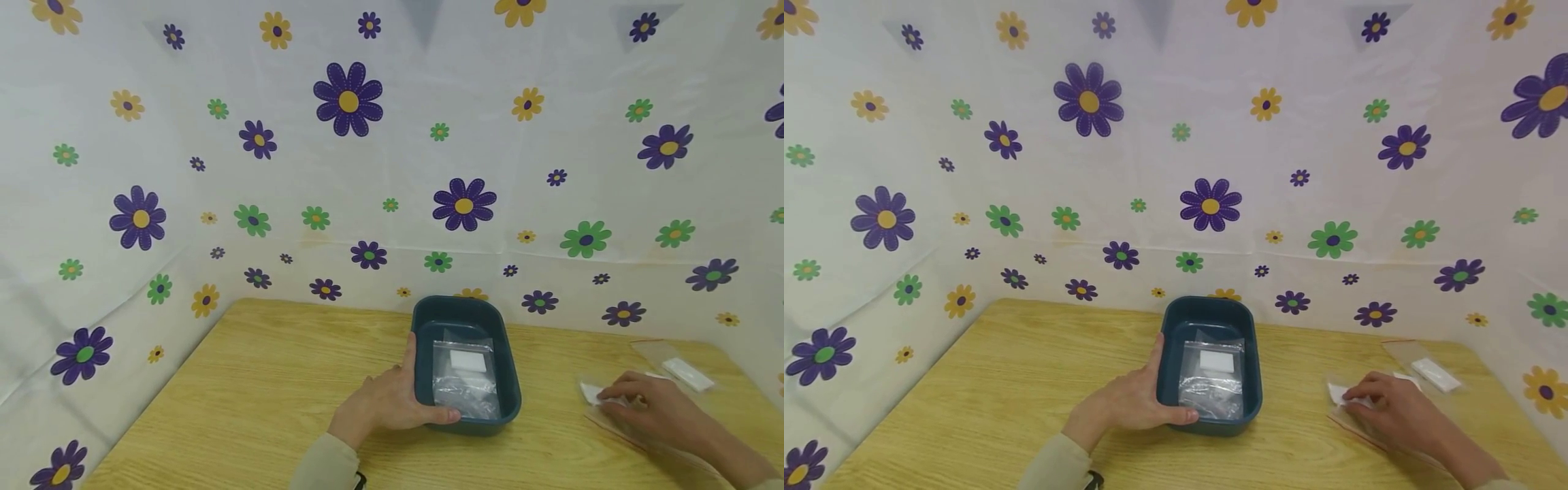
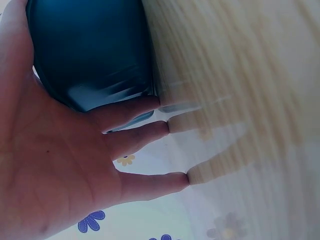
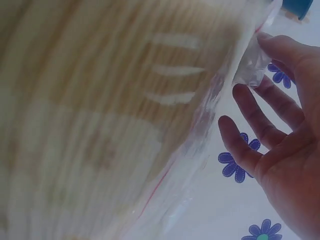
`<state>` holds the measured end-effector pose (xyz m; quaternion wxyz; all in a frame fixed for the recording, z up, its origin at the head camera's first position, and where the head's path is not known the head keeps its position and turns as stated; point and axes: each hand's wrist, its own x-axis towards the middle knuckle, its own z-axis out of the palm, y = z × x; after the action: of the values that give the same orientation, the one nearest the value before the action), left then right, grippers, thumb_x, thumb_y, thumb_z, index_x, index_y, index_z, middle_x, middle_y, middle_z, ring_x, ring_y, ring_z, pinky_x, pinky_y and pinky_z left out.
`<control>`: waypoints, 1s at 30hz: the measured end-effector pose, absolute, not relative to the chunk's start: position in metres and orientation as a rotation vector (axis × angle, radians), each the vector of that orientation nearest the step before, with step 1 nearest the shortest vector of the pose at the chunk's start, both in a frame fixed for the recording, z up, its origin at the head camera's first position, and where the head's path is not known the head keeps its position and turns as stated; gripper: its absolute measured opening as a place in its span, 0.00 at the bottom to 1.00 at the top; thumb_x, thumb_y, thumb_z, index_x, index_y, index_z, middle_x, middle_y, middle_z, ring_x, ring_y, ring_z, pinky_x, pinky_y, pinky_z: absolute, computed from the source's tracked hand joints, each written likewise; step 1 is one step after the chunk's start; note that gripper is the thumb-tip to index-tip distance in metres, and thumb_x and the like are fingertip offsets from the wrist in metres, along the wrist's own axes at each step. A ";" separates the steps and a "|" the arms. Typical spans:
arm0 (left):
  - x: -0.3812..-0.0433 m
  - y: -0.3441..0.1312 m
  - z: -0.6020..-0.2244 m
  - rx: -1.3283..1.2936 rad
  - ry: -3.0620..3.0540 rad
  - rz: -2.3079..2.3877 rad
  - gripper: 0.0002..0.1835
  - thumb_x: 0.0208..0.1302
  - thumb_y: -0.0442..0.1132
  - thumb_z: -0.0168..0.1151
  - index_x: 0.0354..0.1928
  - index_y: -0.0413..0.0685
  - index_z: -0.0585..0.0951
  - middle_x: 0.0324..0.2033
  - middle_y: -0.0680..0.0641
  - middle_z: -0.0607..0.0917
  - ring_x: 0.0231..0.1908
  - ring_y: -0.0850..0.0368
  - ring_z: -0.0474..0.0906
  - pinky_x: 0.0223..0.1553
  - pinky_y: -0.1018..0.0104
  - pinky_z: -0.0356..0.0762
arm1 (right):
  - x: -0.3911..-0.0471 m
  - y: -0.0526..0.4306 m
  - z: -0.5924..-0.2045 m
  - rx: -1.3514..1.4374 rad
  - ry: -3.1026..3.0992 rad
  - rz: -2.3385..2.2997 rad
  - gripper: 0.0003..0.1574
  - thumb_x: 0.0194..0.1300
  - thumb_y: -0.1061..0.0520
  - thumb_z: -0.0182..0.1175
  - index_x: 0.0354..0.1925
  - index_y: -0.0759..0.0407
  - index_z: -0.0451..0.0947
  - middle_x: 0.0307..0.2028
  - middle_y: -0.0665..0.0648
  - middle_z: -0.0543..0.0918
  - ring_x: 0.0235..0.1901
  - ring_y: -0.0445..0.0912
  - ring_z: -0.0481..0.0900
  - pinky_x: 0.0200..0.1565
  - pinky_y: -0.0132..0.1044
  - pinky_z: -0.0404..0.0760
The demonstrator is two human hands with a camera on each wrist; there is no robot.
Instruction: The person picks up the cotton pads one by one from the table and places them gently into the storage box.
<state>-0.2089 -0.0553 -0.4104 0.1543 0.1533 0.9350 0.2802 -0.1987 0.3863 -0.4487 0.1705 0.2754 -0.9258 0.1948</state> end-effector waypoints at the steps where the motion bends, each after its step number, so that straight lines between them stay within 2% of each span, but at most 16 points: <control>1: -0.209 -0.055 -0.411 0.438 2.680 0.800 0.77 0.47 0.80 0.67 0.82 0.56 0.29 0.72 0.38 0.73 0.67 0.42 0.76 0.67 0.25 0.62 | -0.198 0.386 -0.448 0.771 -2.634 0.556 0.16 0.49 0.67 0.77 0.34 0.47 0.89 0.30 0.32 0.80 0.30 0.24 0.69 0.27 0.26 0.72; 7: -0.210 -0.055 -0.411 0.441 2.677 0.803 0.77 0.46 0.81 0.66 0.82 0.57 0.28 0.73 0.38 0.71 0.68 0.42 0.75 0.68 0.26 0.63 | -0.196 0.381 -0.443 0.715 -2.611 0.556 0.17 0.50 0.66 0.77 0.36 0.47 0.89 0.31 0.36 0.83 0.31 0.24 0.72 0.29 0.27 0.76; 12: -0.209 -0.055 -0.412 0.454 2.674 0.814 0.77 0.46 0.81 0.66 0.82 0.57 0.27 0.74 0.38 0.70 0.69 0.41 0.74 0.68 0.27 0.63 | -0.197 0.375 -0.437 0.718 -2.551 0.548 0.21 0.46 0.69 0.78 0.37 0.47 0.89 0.32 0.38 0.85 0.33 0.25 0.75 0.29 0.27 0.79; 20: -0.208 -0.057 -0.411 0.453 2.674 0.816 0.77 0.46 0.81 0.67 0.82 0.56 0.28 0.72 0.36 0.72 0.67 0.40 0.76 0.67 0.26 0.64 | -0.197 0.356 -0.423 0.687 -2.513 0.529 0.20 0.47 0.65 0.79 0.37 0.45 0.89 0.33 0.40 0.86 0.33 0.27 0.77 0.29 0.29 0.81; 30: -0.208 -0.057 -0.410 0.464 2.658 0.842 0.77 0.47 0.80 0.67 0.82 0.56 0.28 0.71 0.34 0.72 0.65 0.39 0.77 0.66 0.33 0.70 | -0.199 0.329 -0.402 0.772 -2.389 0.570 0.24 0.43 0.68 0.80 0.38 0.45 0.89 0.33 0.43 0.88 0.34 0.29 0.81 0.36 0.16 0.76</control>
<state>-0.2077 -0.0566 -0.4102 0.1571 0.1621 0.9287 0.2942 -0.1988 0.3285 -0.4022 0.2798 0.2880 -0.8909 0.2124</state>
